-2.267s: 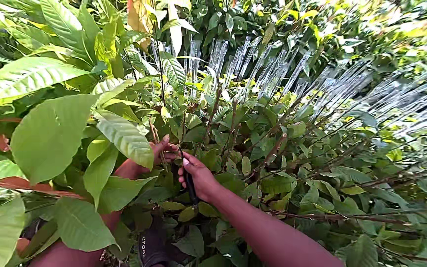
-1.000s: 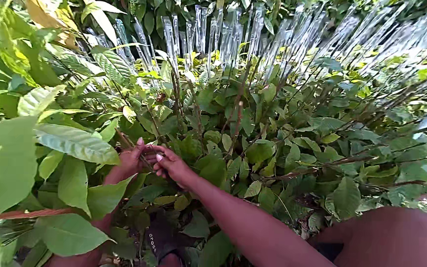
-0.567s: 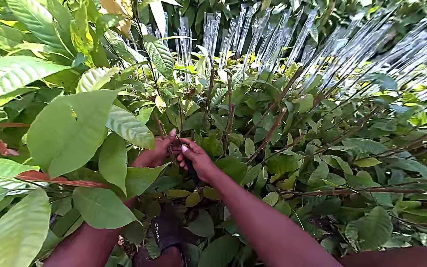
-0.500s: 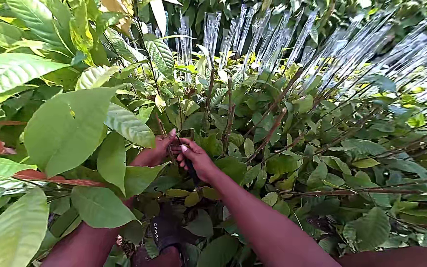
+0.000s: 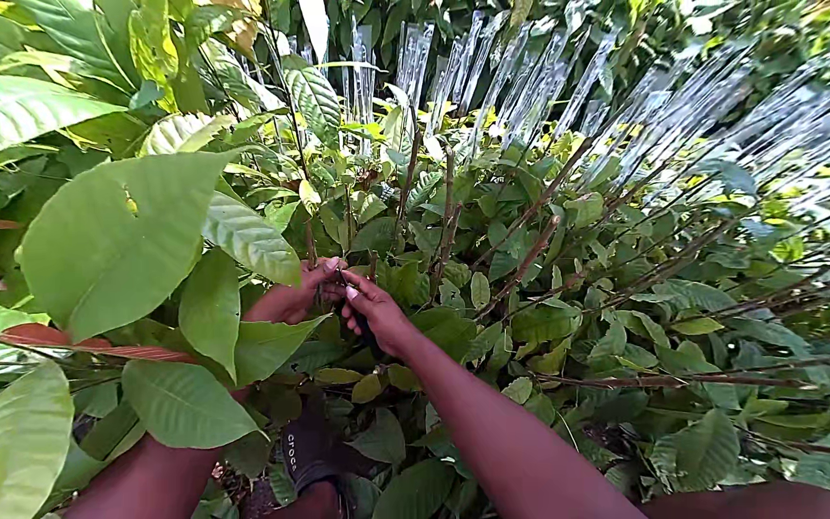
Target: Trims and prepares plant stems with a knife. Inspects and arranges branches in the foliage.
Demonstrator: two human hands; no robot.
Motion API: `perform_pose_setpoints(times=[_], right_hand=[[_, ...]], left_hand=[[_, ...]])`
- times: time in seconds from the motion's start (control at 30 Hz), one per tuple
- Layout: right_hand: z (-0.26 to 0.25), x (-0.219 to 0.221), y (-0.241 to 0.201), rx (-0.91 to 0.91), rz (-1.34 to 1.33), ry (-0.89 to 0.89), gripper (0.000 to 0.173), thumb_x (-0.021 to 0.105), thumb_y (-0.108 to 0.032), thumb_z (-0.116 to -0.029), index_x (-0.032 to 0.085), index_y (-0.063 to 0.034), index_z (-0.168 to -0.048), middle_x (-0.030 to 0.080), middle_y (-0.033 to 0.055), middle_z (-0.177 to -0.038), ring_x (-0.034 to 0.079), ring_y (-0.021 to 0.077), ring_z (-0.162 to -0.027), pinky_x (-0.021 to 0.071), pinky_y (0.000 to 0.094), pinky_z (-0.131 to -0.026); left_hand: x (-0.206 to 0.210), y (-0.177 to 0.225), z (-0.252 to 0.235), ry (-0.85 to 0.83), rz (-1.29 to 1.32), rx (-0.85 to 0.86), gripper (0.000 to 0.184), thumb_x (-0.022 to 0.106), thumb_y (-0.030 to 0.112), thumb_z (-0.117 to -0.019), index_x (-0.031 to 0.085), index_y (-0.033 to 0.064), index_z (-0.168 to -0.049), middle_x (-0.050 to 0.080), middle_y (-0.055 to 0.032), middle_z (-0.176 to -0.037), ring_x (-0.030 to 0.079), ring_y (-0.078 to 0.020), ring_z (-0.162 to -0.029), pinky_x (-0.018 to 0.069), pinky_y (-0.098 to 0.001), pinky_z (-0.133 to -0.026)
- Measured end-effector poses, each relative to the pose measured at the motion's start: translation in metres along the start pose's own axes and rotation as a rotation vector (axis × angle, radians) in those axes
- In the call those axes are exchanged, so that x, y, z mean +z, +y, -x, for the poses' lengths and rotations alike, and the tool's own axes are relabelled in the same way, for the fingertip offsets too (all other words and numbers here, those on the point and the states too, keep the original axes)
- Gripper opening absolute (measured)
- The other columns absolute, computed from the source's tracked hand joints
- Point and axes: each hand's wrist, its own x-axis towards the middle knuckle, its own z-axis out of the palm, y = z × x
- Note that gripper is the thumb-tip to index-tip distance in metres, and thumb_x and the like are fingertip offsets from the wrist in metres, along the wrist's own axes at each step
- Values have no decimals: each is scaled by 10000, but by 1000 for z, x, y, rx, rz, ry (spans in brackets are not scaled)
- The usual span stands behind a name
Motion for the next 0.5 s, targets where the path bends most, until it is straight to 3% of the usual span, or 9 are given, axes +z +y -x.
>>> perform_pose_setpoints(times=[0.1,0.27,0.37,0.43,0.5], right_hand=[[-3,-1,3,18,14,4,425,418,-194,-1118,445,-142,-1539,610,62,-837,563,104,-627,481,228,-580],[-7,0,9,37,29,21,432,429,-192,-1116,438,-150,-1546,606,59,-821,558,97,-611,476,222,-566],[-5,7,-2,56,84,43,441,412,-217,-1123,428,-162,-1561,603,61,-843,540,94,-614,457,222,-564],[12,14,-35,36,186,50,439,385,-243,-1131,416,-143,-1556,617,70,-875,549,101,-646,463,236,-593],[51,14,-83,-78,268,7,444,366,-231,-1134,403,-88,-1553,636,110,-944,579,144,-728,495,285,-666]], left_hand=[[-1,-2,-3,4,20,-7,296,462,211,-1099,603,42,-1297,715,-95,-963,712,-167,-758,615,-317,-722],[4,1,0,47,27,-20,269,466,142,-1092,604,20,-1288,706,-90,-905,691,-142,-697,599,-282,-672],[-3,1,-2,51,1,-31,303,457,206,-1101,588,47,-1324,714,-79,-914,702,-150,-714,603,-292,-672],[-11,10,4,72,-54,-60,387,418,346,-1110,537,105,-1389,714,-67,-1049,729,-179,-805,618,-331,-713],[-17,27,16,154,-108,-57,417,443,420,-1092,534,134,-1382,688,-49,-1203,734,-194,-914,618,-356,-776]])
